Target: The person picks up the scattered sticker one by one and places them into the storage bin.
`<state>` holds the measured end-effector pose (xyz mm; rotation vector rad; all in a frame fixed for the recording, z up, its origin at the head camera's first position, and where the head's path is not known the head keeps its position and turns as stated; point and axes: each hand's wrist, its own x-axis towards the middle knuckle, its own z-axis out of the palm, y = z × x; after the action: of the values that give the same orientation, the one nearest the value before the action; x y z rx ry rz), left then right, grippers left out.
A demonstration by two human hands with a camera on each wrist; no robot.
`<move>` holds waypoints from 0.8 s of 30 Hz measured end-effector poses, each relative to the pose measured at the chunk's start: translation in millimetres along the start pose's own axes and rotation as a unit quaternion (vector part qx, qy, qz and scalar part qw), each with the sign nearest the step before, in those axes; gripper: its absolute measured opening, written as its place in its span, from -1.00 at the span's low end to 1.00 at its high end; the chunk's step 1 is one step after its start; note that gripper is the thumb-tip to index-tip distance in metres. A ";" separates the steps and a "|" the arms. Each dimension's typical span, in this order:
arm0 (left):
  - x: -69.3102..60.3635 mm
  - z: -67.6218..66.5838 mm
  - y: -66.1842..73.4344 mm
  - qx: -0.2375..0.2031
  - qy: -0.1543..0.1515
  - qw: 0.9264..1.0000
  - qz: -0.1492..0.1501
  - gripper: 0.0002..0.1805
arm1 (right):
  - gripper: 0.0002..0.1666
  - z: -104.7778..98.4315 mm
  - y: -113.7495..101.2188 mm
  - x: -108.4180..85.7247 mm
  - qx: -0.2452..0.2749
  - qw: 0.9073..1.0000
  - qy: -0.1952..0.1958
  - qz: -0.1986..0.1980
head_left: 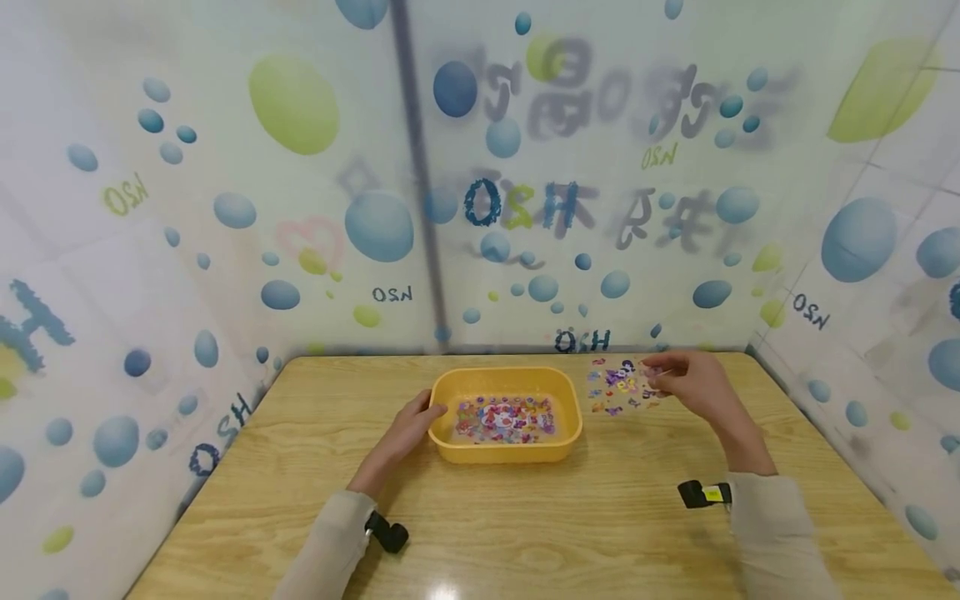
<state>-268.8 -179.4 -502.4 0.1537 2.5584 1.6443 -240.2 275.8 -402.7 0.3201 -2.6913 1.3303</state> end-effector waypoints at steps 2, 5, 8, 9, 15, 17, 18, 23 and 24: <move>0.7 -0.3 0.2 0.001 -0.001 1.000 0.000 -0.29 | -0.62 4.3 -6.4 2.3 0.004 1.000 -0.005 -0.007; 0.7 -0.4 0.0 0.006 -0.002 1.000 0.006 -0.29 | -0.63 12.2 -17.4 6.7 0.001 1.000 -0.010 -0.015; 0.4 -0.7 -0.3 0.005 -0.002 1.000 0.004 -0.29 | -0.64 22.2 -29.6 12.2 -0.003 1.000 -0.017 -0.020; 0.4 -0.8 -0.7 0.006 -0.002 1.000 0.005 -0.29 | -0.64 25.7 -33.4 14.4 -0.004 1.000 -0.022 -0.023; -0.1 -0.2 -0.8 0.008 -0.002 1.000 0.007 -0.29 | -0.67 52.4 -51.1 29.0 -0.029 0.998 -0.053 -0.030; -0.3 -0.6 -0.2 0.009 -0.002 1.000 0.005 -0.28 | -0.69 63.9 -56.6 33.3 -0.044 0.997 -0.062 -0.032; 0.2 -0.7 -0.7 0.012 -0.002 1.000 0.005 -0.28 | -0.70 69.6 -59.4 35.0 -0.049 0.996 -0.068 -0.031; 1.0 -0.8 -0.7 0.013 -0.002 1.000 0.002 -0.29 | -0.73 94.1 -73.0 42.6 -0.071 0.994 -0.084 -0.024; 0.9 -0.6 -0.3 0.012 -0.003 1.000 0.003 -0.29 | -0.73 98.0 -75.4 44.2 -0.077 0.993 -0.085 -0.024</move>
<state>-269.8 -179.9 -502.5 0.1673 2.5768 1.6140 -266.3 147.3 -395.2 0.4981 -2.8840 1.1229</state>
